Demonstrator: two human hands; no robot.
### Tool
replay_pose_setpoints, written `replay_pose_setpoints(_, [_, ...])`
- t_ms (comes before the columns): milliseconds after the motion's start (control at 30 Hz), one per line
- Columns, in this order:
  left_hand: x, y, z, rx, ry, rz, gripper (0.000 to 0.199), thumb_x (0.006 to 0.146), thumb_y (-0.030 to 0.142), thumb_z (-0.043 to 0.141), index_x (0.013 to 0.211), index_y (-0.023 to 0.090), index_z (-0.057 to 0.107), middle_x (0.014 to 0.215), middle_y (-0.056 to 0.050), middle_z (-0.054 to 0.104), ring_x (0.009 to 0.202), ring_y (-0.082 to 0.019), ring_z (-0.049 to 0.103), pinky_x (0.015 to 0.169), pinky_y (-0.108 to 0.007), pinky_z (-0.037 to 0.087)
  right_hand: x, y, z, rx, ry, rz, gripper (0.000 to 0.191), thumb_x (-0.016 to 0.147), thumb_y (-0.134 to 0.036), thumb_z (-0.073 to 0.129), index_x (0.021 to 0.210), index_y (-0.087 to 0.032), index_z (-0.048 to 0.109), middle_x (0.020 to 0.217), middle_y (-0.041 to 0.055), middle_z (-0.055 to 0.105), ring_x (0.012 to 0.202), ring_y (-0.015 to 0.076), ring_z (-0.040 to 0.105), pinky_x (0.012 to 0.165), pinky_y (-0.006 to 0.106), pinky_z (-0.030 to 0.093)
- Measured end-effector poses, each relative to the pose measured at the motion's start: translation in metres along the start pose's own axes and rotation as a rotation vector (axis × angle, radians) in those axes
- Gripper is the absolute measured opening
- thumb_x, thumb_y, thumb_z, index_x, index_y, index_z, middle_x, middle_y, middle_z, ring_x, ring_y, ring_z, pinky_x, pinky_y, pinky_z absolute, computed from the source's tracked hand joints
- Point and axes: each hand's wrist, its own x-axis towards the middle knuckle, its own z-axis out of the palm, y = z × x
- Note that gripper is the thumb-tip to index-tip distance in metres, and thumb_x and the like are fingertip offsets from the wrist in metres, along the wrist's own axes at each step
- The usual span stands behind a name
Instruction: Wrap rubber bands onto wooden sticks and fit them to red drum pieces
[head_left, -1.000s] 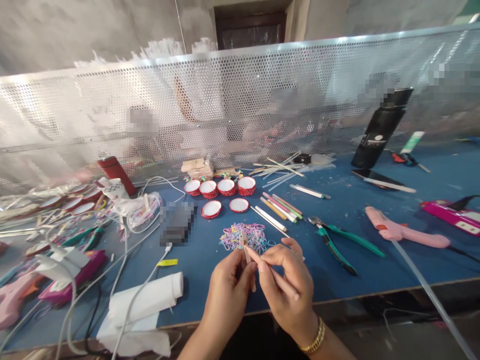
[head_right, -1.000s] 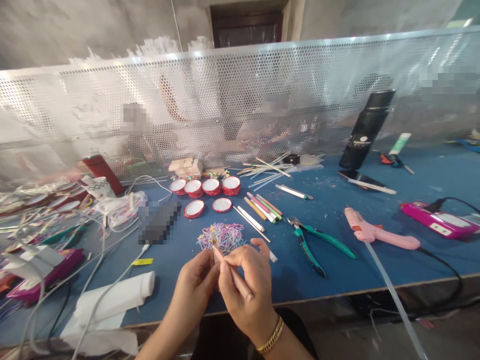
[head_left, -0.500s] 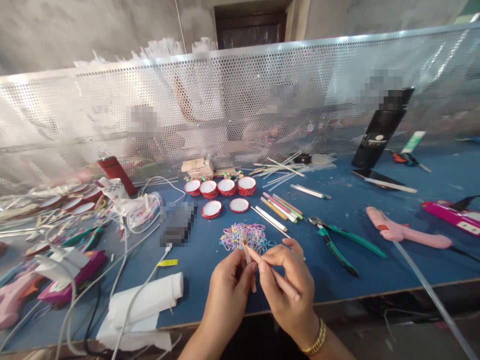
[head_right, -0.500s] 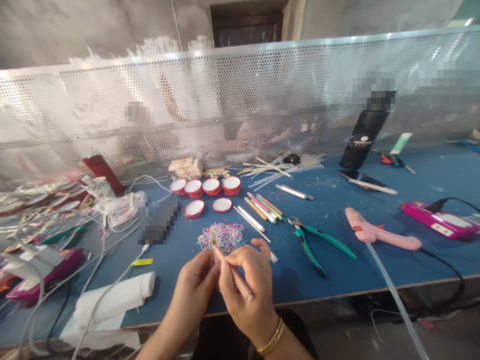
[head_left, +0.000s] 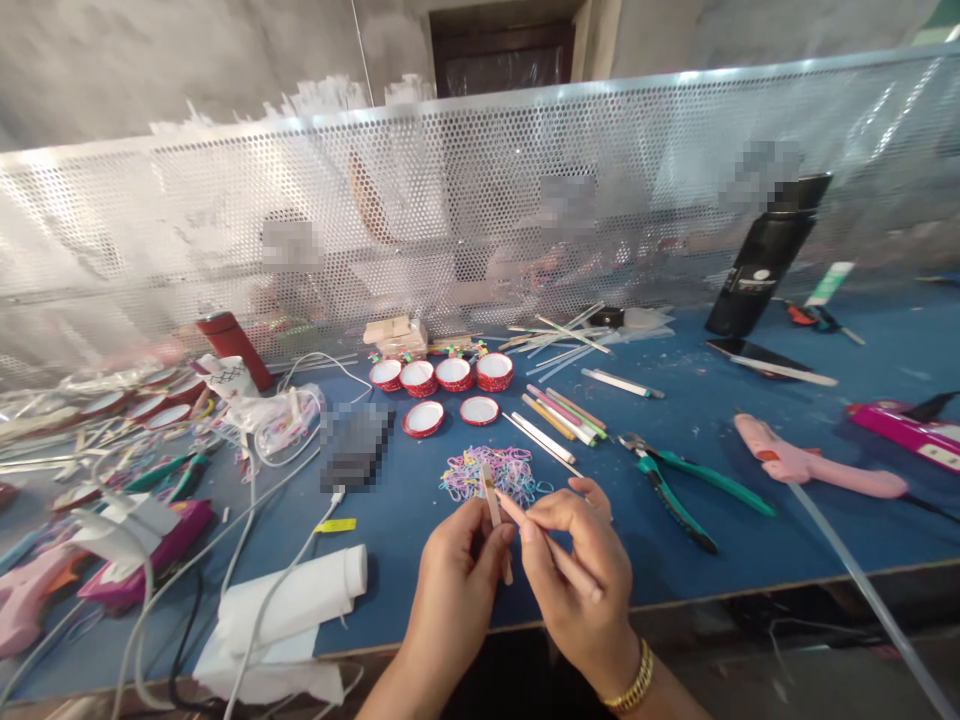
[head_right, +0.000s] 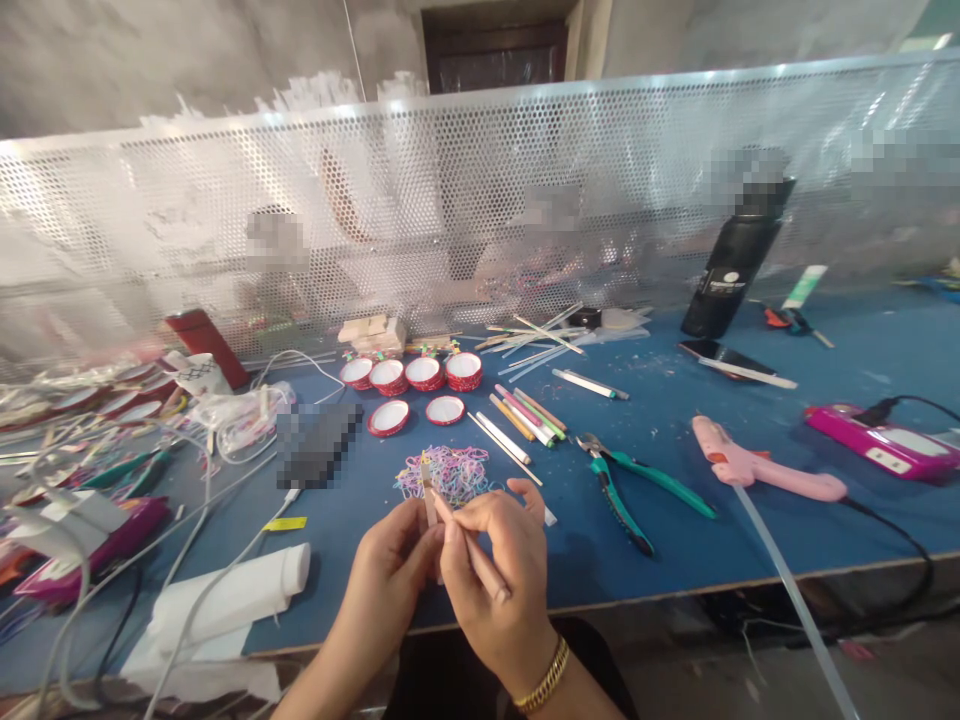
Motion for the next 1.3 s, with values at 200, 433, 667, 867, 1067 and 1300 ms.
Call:
replay_pose_setpoints(200, [-0.0007, -0.0006, 0.0005, -0.008, 0.007, 0.000, 0.027, 0.098, 0.034, 0.053, 0.075, 0.021, 0.052, 0.063, 0.004, 0.054, 0.058, -0.013, 0.048, 0.057, -0.023, 0.034, -0.0003, 0.0007, 0.0000, 0.011, 0.015, -0.008, 0.012, 0.092, -0.012, 0.056, 0.091, -0.024, 0.056, 0.076, -0.0031, 0.067, 0.070, 0.0164, 0.065, 0.104, 0.048, 0.038])
replay_pose_setpoints(433, [0.0002, -0.0004, 0.0005, -0.023, 0.016, 0.001, 0.027, 0.097, 0.033, 0.054, 0.074, 0.021, 0.051, 0.062, 0.004, 0.053, 0.058, -0.013, 0.047, 0.056, -0.023, 0.034, 0.0000, 0.0000, 0.0005, -0.003, 0.000, 0.001, 0.012, 0.092, -0.012, 0.056, 0.090, -0.024, 0.055, 0.075, -0.0038, 0.067, 0.068, 0.0152, 0.064, 0.104, 0.048, 0.037])
replay_pose_setpoints(667, [-0.0002, 0.0008, -0.0006, -0.023, 0.005, -0.001, 0.026, 0.098, 0.034, 0.054, 0.076, 0.021, 0.052, 0.064, 0.005, 0.053, 0.058, -0.012, 0.047, 0.056, -0.023, 0.034, 0.0002, -0.0008, -0.0001, 0.011, 0.002, -0.017, 0.011, 0.091, -0.012, 0.057, 0.090, -0.023, 0.056, 0.076, -0.0036, 0.067, 0.070, 0.0156, 0.065, 0.104, 0.048, 0.037])
replay_pose_setpoints(867, [0.0001, 0.0001, -0.0002, -0.016, 0.013, 0.001, 0.027, 0.098, 0.033, 0.054, 0.074, 0.021, 0.053, 0.063, 0.004, 0.054, 0.058, -0.013, 0.047, 0.056, -0.023, 0.034, -0.0007, -0.0006, -0.0002, -0.006, 0.003, -0.010, 0.011, 0.091, -0.011, 0.057, 0.090, -0.022, 0.056, 0.077, -0.0034, 0.066, 0.069, 0.0150, 0.064, 0.104, 0.048, 0.037])
replay_pose_setpoints(1067, [-0.0008, 0.0007, 0.0001, -0.029, -0.004, 0.004, 0.025, 0.098, 0.033, 0.054, 0.076, 0.021, 0.053, 0.065, 0.004, 0.054, 0.059, -0.013, 0.047, 0.058, -0.023, 0.035, 0.0007, -0.0021, -0.0006, 0.019, -0.018, -0.034, 0.011, 0.090, -0.011, 0.058, 0.091, -0.022, 0.057, 0.076, -0.0034, 0.066, 0.070, 0.0149, 0.066, 0.106, 0.047, 0.036])
replay_pose_setpoints(1300, [-0.0009, -0.0017, 0.0003, -0.035, 0.005, -0.001, 0.025, 0.099, 0.033, 0.054, 0.077, 0.020, 0.054, 0.064, 0.005, 0.053, 0.059, -0.012, 0.046, 0.057, -0.023, 0.034, -0.0006, -0.0003, 0.0003, -0.004, 0.010, -0.012, 0.012, 0.090, -0.011, 0.058, 0.090, -0.023, 0.056, 0.076, -0.0037, 0.066, 0.068, 0.0148, 0.065, 0.105, 0.047, 0.038])
